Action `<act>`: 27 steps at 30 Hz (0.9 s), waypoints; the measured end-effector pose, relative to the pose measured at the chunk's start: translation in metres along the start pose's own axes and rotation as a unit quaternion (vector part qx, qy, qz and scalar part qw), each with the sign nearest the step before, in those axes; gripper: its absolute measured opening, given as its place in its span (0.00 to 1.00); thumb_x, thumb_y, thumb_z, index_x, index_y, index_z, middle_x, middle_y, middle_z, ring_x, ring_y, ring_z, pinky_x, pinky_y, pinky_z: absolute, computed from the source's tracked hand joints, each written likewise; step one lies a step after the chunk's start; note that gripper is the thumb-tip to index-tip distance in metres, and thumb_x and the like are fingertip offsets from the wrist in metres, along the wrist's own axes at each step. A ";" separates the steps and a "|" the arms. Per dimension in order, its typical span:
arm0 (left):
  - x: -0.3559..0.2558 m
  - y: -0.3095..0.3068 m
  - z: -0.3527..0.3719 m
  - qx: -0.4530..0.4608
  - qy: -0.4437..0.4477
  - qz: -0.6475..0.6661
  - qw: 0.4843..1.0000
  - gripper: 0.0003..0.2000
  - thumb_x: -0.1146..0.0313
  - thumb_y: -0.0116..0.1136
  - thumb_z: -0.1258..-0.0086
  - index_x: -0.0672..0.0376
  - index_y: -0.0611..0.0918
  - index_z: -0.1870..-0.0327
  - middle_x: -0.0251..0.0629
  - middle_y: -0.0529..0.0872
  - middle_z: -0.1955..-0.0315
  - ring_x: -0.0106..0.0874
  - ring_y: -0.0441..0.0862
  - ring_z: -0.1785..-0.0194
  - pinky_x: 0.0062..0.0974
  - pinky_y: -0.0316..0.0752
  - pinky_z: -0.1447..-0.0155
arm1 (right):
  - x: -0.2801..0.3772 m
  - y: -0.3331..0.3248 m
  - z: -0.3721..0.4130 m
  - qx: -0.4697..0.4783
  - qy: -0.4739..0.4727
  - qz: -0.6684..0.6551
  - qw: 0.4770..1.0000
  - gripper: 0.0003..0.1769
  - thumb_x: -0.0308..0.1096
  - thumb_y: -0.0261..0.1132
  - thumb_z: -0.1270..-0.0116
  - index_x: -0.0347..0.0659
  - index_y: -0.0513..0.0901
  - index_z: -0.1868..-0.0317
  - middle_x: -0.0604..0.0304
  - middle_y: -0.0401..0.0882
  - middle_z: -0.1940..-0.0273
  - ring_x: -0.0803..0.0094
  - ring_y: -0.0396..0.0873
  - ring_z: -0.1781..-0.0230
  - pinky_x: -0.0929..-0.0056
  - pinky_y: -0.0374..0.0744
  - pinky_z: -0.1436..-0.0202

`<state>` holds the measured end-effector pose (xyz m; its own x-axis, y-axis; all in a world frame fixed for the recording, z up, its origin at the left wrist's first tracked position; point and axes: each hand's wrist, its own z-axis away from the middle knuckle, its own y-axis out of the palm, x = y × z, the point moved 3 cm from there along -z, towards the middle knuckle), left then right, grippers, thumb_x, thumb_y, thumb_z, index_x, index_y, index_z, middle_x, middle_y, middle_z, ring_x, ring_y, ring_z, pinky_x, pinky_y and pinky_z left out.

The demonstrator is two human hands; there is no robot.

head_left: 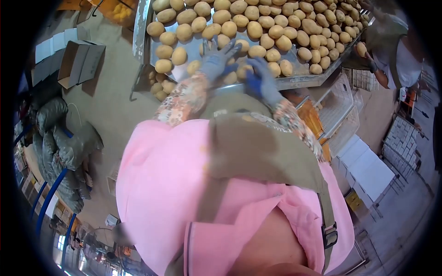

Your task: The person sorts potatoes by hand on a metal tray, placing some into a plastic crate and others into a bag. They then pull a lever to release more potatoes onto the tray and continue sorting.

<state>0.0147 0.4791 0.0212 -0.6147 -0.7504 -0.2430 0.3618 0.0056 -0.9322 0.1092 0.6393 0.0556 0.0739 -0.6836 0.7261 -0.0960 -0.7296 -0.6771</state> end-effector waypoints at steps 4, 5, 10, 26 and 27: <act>0.069 0.026 0.016 -0.079 -0.085 -0.116 0.986 0.38 0.38 0.53 0.34 0.33 0.57 0.24 0.32 0.48 0.22 0.58 0.41 0.22 0.68 0.33 0.27 | 0.052 0.041 -0.027 0.328 0.008 -0.052 0.943 0.25 0.34 0.62 0.35 0.50 0.74 0.36 0.49 0.73 0.39 0.49 0.71 0.38 0.61 0.69 0.33; 0.080 0.020 0.033 -0.102 -0.137 -0.062 0.983 0.40 0.37 0.54 0.36 0.34 0.57 0.24 0.34 0.47 0.22 0.58 0.41 0.22 0.68 0.34 0.27 | 0.049 0.041 -0.028 0.322 0.051 -0.132 0.936 0.27 0.36 0.64 0.36 0.49 0.74 0.35 0.50 0.73 0.38 0.53 0.71 0.38 0.63 0.69 0.33; 0.103 0.050 0.109 -0.150 -0.276 -0.025 0.949 0.38 0.33 0.49 0.35 0.37 0.60 0.24 0.37 0.46 0.22 0.66 0.37 0.24 0.76 0.34 0.32 | -0.032 -0.007 -0.011 0.126 0.023 0.270 0.954 0.24 0.42 0.59 0.33 0.57 0.76 0.35 0.51 0.69 0.33 0.48 0.66 0.34 0.51 0.64 0.31; 0.068 0.078 0.137 -0.231 -0.301 0.127 0.917 0.31 0.55 0.51 0.30 0.48 0.62 0.26 0.47 0.58 0.26 0.61 0.58 0.29 0.59 0.54 0.29 | 0.071 0.053 -0.055 0.398 0.077 -0.279 0.870 0.26 0.42 0.61 0.31 0.47 0.72 0.34 0.48 0.77 0.41 0.51 0.74 0.38 0.60 0.69 0.32; 0.056 0.070 0.143 -0.288 -0.298 0.127 0.901 0.30 0.56 0.53 0.30 0.49 0.64 0.27 0.48 0.61 0.28 0.59 0.61 0.30 0.55 0.56 0.29 | 0.038 0.050 -0.062 0.387 0.119 -0.281 0.870 0.23 0.37 0.58 0.29 0.43 0.73 0.35 0.50 0.76 0.41 0.57 0.73 0.38 0.64 0.71 0.34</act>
<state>0.1058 0.3425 -0.0192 -0.0154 -0.8970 -0.4417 -0.0920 0.4411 -0.8927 0.0459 0.5785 0.0568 -0.3228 -0.2589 0.9104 0.5926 -0.8053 -0.0189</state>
